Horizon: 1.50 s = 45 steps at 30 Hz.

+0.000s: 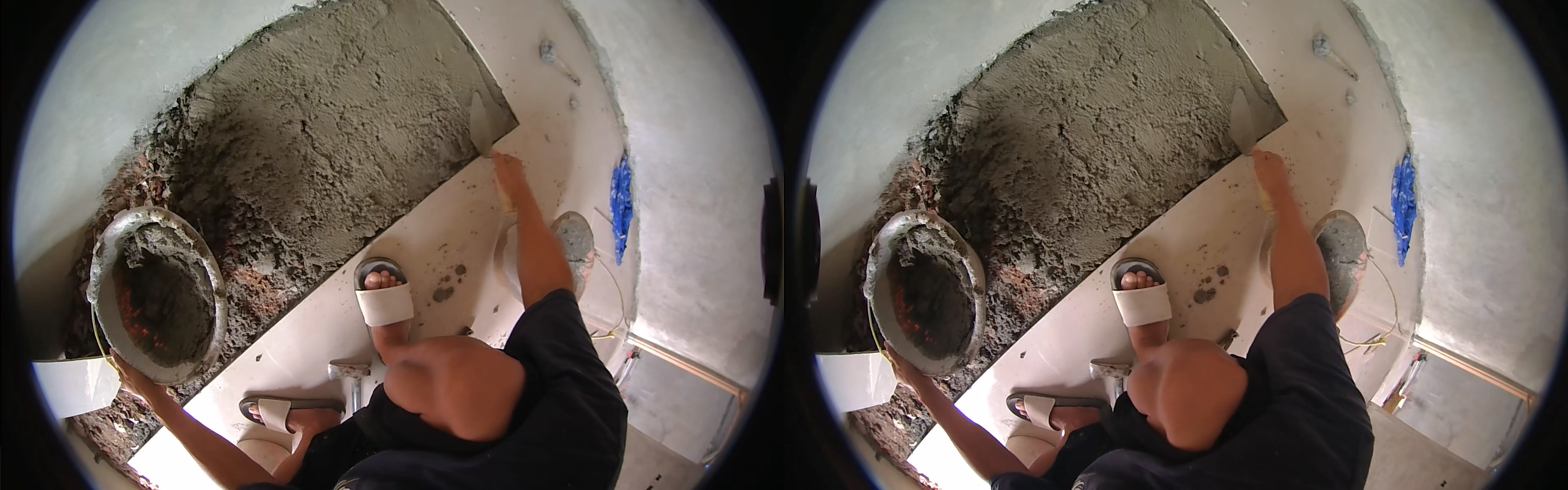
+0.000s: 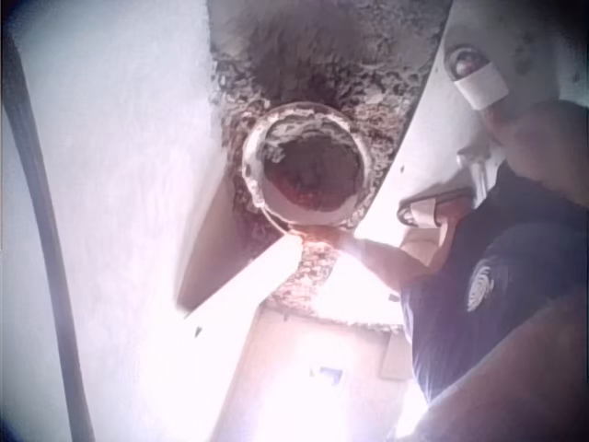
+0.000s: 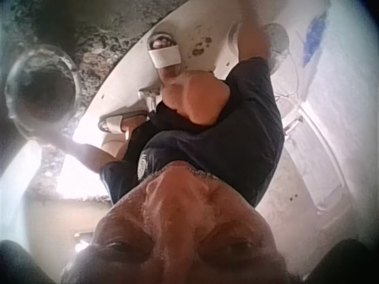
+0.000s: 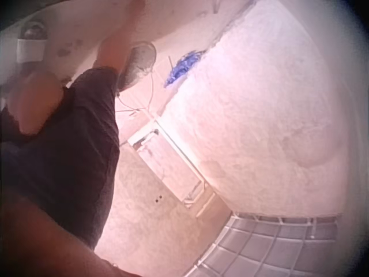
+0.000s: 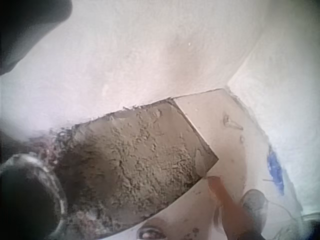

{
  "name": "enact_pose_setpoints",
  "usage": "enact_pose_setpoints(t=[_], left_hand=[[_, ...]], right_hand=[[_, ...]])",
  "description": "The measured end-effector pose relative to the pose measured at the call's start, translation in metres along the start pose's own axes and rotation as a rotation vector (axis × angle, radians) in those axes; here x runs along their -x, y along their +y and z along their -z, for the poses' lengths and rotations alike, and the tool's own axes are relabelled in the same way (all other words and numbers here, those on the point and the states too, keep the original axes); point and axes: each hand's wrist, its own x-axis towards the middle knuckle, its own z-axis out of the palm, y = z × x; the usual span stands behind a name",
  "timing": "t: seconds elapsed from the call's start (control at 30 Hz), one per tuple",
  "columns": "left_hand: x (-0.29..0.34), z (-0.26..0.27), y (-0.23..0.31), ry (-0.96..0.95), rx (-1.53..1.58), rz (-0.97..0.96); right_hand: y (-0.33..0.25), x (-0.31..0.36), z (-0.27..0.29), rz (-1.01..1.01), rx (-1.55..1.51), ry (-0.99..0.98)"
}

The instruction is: The person mixes cement with a hoe, carries buckets of cement into a room, spreads the cement on the floor with a trowel, and places a large floor tile onto the prepared area.

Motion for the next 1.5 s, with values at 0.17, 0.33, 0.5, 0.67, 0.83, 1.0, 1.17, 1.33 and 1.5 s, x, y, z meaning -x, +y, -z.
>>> enact_pose_setpoints(t=[0.17, 0.33, 0.5, 0.67, 0.83, 1.0, 1.17, 1.33, 1.5], left_hand=[[-0.009, 0.005, -0.007, 0.020, -0.210, -0.103], [-0.017, 0.006, -0.013, 0.025, -0.217, -0.026], [-0.022, 0.008, -0.013, 0.018, -0.263, -0.038], [-0.015, 0.006, -0.010, 0.015, -0.125, -0.027], [-0.006, 0.002, -0.005, 0.032, -0.061, 0.009], [-0.008, 0.002, -0.004, 0.020, -0.138, -0.026], [-0.008, 0.002, -0.006, 0.044, -0.101, -0.050], [-0.004, -0.001, -0.004, 0.000, -0.019, 0.017], [-0.011, 0.003, -0.009, 0.012, -0.095, 0.024]], right_hand=[[-0.014, 0.068, -0.054, 0.034, -0.261, -0.085], [-0.019, 0.136, -0.071, 0.055, -0.245, -0.321], [-0.031, 0.104, -0.039, 0.047, -0.453, -0.156], [-0.040, 0.047, -0.021, -0.008, -0.254, -0.132], [-0.027, 0.124, -0.088, 0.106, -0.300, -0.268], [-0.038, 0.218, -0.131, 0.295, -0.237, -0.394], [-0.067, 0.213, -0.106, 0.007, -0.361, -0.432], [-0.064, 0.204, -0.097, 0.018, -0.289, -0.536], [-0.038, 0.203, -0.072, 0.571, 0.077, -0.178]])
